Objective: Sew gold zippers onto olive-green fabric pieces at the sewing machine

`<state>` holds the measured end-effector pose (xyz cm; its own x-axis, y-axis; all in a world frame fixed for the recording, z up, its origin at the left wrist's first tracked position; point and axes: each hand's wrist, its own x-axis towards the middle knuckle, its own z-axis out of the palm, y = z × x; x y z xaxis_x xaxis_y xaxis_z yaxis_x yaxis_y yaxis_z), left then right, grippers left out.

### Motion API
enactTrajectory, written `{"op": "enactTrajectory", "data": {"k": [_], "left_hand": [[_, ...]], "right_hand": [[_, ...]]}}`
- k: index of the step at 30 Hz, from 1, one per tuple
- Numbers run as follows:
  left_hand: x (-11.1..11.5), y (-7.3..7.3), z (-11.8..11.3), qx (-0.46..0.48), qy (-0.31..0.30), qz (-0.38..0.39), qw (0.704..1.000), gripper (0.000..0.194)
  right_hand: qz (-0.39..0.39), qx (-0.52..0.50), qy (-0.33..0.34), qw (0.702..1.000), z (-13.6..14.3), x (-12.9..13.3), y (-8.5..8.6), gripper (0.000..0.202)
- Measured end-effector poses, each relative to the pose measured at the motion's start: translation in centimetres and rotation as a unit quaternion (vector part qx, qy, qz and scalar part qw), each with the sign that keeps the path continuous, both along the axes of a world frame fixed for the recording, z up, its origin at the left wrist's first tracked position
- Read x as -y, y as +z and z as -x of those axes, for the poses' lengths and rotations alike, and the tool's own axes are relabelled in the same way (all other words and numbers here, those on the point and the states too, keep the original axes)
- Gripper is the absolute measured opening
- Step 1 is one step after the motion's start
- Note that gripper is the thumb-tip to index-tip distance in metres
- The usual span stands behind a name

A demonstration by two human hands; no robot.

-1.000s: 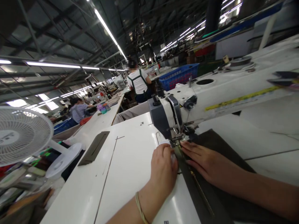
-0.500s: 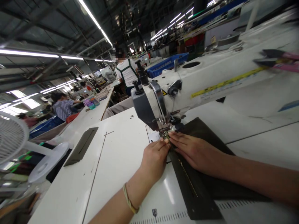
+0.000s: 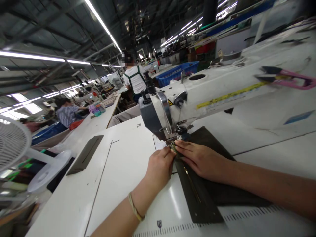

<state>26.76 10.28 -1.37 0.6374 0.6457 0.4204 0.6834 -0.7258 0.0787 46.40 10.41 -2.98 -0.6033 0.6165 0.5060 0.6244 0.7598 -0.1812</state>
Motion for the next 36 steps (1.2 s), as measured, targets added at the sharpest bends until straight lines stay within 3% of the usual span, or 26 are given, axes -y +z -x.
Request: {"op": "enactTrajectory", "data": {"k": [3,6,10,12,16,21,24,30,36], "left_hand": [[0.1,-0.2,0.0,-0.006,0.021,0.018,1.0,0.021],[0.3,-0.2,0.0,-0.009,0.035,0.029,0.999,0.022],[0.6,-0.1,-0.1,-0.02,0.05,0.041,0.998,0.022],[0.8,0.0,-0.1,-0.03,0.054,0.046,0.997,0.026],[1.1,0.2,0.0,-0.048,0.058,0.037,0.997,0.034],[2.1,0.1,0.2,-0.054,0.049,0.009,0.997,0.023],[3.0,-0.2,0.1,-0.046,0.027,-0.01,0.999,0.02],[4.3,-0.3,-0.4,-0.062,0.002,-0.027,0.998,0.019],[3.6,0.1,-0.4,-0.063,-0.005,-0.018,0.998,0.016]], "right_hand": [[0.089,-0.008,0.03,0.996,-0.6,0.5,0.7,0.053],[0.101,-0.006,0.005,0.995,0.1,1.1,1.0,0.056],[0.07,-0.039,-0.097,0.992,2.3,1.5,0.9,0.02],[0.05,-0.049,-0.119,0.99,3.1,1.6,0.7,0.015],[0.009,-0.054,-0.116,0.992,3.1,1.8,0.5,0.021],[-0.031,-0.054,-0.056,0.996,2.1,2.6,0.5,0.022],[-0.065,-0.045,-0.063,0.995,1.4,2.9,-0.6,0.021],[-0.225,0.047,-0.05,0.972,0.7,2.9,-3.1,0.038],[-0.237,0.098,-0.046,0.965,0.8,2.9,-1.9,0.04]]}}
